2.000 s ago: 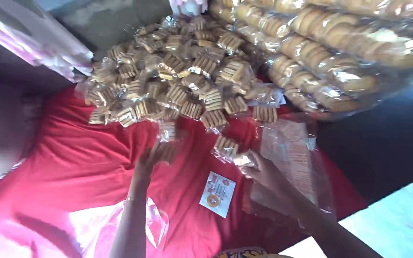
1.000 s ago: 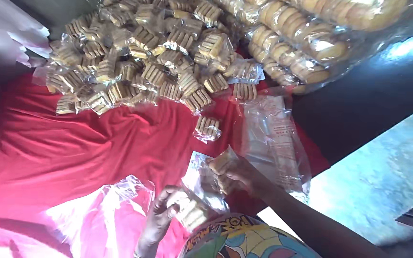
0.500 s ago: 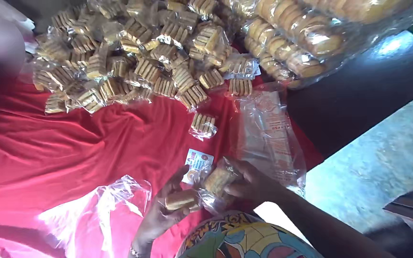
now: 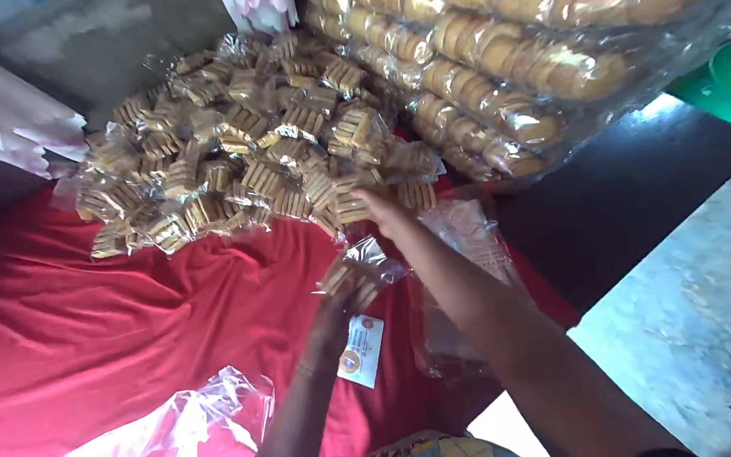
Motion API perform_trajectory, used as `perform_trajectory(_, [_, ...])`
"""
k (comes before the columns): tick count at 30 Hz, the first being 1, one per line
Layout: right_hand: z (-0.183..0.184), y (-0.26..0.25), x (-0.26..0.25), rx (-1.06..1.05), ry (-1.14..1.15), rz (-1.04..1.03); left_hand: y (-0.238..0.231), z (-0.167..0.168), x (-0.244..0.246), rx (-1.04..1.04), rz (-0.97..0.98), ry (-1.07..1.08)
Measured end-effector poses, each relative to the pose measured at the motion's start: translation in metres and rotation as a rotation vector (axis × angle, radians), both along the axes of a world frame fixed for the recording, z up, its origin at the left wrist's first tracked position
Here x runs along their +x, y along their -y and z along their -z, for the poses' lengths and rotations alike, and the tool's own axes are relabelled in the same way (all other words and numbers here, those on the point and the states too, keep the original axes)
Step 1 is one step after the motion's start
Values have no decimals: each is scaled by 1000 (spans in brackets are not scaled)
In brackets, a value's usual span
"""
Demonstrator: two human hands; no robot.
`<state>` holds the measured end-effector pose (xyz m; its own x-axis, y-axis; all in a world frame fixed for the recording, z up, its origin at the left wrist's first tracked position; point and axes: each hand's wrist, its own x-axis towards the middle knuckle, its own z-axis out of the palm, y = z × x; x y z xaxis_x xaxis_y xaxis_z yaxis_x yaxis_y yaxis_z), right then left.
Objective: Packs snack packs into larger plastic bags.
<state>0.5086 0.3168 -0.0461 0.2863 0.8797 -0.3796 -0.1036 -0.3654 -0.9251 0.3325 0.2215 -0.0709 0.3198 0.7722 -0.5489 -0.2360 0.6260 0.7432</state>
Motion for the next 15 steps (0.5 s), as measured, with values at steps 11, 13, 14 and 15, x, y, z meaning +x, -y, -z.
perform_trajectory(11, [20, -17, 14, 26, 504, -310, -7, 32, -5, 596, 129, -395])
perform_trajectory(13, [20, -11, 22, -51, 344, -341, 1, 23, -48, 643, 209, -307])
perform_trajectory(14, [19, -10, 21, -102, 261, -354, 0, 17, -67, 651, 219, -242])
perform_trajectory(15, [20, -11, 16, -148, 207, -365, -5, 11, -83, 652, 206, -177])
